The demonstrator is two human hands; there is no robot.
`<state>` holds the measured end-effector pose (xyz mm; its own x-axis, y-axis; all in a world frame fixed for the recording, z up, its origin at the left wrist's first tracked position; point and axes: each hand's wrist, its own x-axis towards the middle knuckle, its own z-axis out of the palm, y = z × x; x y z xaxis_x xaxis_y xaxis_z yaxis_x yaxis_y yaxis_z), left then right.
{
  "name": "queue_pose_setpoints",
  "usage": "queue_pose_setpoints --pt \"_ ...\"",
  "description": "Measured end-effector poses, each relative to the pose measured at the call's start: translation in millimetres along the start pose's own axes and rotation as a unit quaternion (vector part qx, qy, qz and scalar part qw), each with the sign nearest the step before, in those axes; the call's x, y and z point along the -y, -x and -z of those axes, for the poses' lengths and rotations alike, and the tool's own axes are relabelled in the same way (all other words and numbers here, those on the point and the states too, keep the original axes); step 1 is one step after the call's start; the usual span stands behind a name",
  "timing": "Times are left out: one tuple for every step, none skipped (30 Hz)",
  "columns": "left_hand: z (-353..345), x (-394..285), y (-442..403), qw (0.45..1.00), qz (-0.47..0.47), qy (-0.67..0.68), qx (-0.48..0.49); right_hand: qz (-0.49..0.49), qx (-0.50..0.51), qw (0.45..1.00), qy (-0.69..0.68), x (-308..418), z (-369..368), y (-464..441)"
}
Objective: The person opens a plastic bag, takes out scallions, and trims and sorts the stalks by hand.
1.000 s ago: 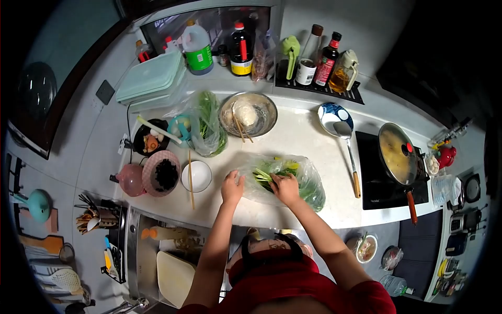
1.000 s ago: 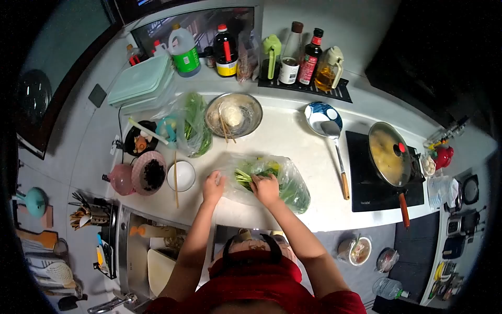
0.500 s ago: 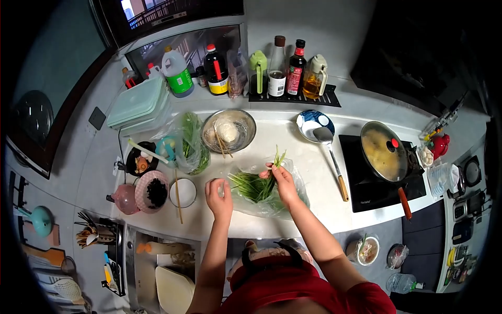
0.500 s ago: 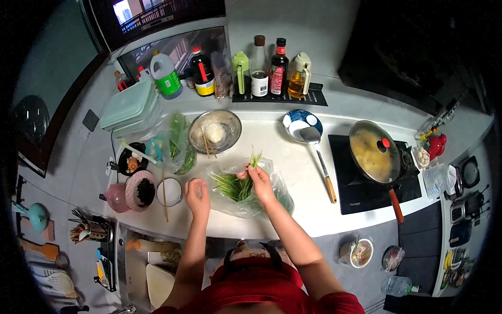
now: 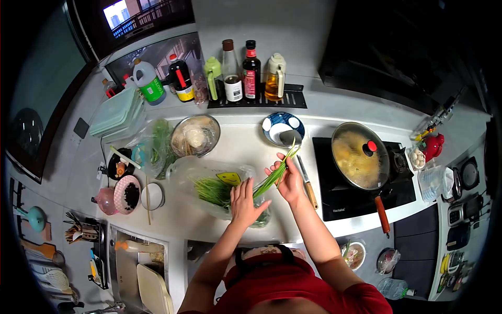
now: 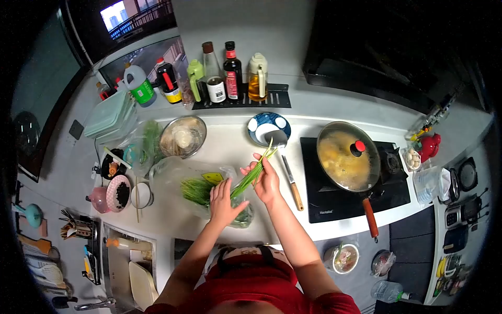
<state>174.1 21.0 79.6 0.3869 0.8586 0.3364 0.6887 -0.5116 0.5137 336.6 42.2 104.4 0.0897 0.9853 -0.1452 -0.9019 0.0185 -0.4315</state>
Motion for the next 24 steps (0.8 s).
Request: queue_pose_setpoints --pt "-9.6 2.9 5.2 0.998 -0.009 -0.053 0.029 -0.003 -0.017 1.0 0.012 9.5 7.2 0.5" --pt "-20.7 9.4 11.2 0.993 -0.017 -0.106 0.057 -0.003 -0.028 0.998 0.049 17.8 12.9 2.9" --pt "-39.2 28.6 17.6 0.986 0.006 -0.135 0.098 -0.004 -0.038 0.996 0.086 24.7 18.4 5.4" --pt "-47.2 39.8 21.9 0.983 0.035 -0.154 0.095 0.002 -0.042 0.995 0.092 29.2 27.7 7.0" --pt "-51.6 51.3 25.9 0.978 0.062 -0.175 0.093 0.009 -0.047 0.994 0.096 31.2 39.3 7.4" --pt "-55.2 69.5 31.6 0.974 0.074 -0.19 0.1 0.018 -0.051 0.993 0.101 33.0 46.6 7.5" --pt "-57.3 89.4 38.8 0.969 0.085 -0.205 0.107 0.004 -0.054 0.991 0.125 35.3 48.3 9.6" --pt "-56.6 101.3 43.7 0.964 0.095 -0.219 0.115 -0.01 -0.058 0.987 0.149 37.6 48.5 13.2" --pt "-50.8 104.4 44.0 0.954 0.148 -0.215 0.149 -0.024 -0.061 0.983 0.172 38.5 49.2 15.5" --pt "-40.9 103.7 42.7 0.94 0.2 -0.21 0.182 -0.054 -0.066 0.975 0.203 37.9 50.9 16.8" --pt "-31.3 100.8 41.6 0.921 0.252 -0.204 0.214 -0.074 -0.062 0.975 0.202 35.7 53.4 17.9" --pt "-19.1 85.0 39.0 0.934 0.217 -0.221 0.178 -0.097 -0.058 0.973 0.201 31.9 56.7 19.2" --pt "-11.2 68.1 33.4 0.961 0.188 -0.182 0.09 -0.119 -0.052 0.971 0.201 28.9 58.6 21.3" --pt "-5.5 50.4 24.0 0.978 0.158 -0.14 -0.001 -0.13 -0.056 0.969 0.201 26.3 55.6 24.3" --pt "0.5 32.0 13.3 0.983 0.126 -0.097 -0.093 -0.138 -0.046 0.968 0.204 24.5 50.3 27.2" --pt "7.3 11.9 1.1 0.979 0.088 -0.069 -0.171 -0.145 -0.038 0.967 0.206 22.7 44.7 31.4" --pt "0.1 4.3 -6.9 0.984 0.081 0.002 -0.158 -0.152 -0.03 0.966 0.209 20.3 42.1 33.8" --pt "-8.1 -2.4 -12.6 0.984 0.074 0.073 -0.145 -0.16 -0.01 0.964 0.213 17.6 42.5 35.3" --pt "-16.1 -9.5 -17.2 0.979 0.067 0.144 -0.131 -0.17 -0.008 0.961 0.219 14.3 43.5 36.6" --pt "-24.2 -18.8 -23.4 0.96 0.123 0.236 -0.091 -0.179 -0.006 0.958 0.225 10.7 45.3 37.2" --pt "-30.4 -25.4 -27.1 0.928 0.176 0.325 -0.052 -0.187 -0.003 0.955 0.231 8.2 47.9 36.7" --pt "-43.5 -18.9 -27.9 0.933 0.168 0.316 -0.029 -0.202 0.029 0.955 0.215 8.3 50.0 36.6" --pt "-53.6 -11.9 -24.4 0.904 0.191 0.381 -0.02 -0.186 0.022 0.951 0.245 7.8 50.0 38.7" --pt "-54.5 -12.9 -24.6 0.87 0.214 0.443 -0.011 -0.17 0.016 0.946 0.276 9.1 41.0 42.9"
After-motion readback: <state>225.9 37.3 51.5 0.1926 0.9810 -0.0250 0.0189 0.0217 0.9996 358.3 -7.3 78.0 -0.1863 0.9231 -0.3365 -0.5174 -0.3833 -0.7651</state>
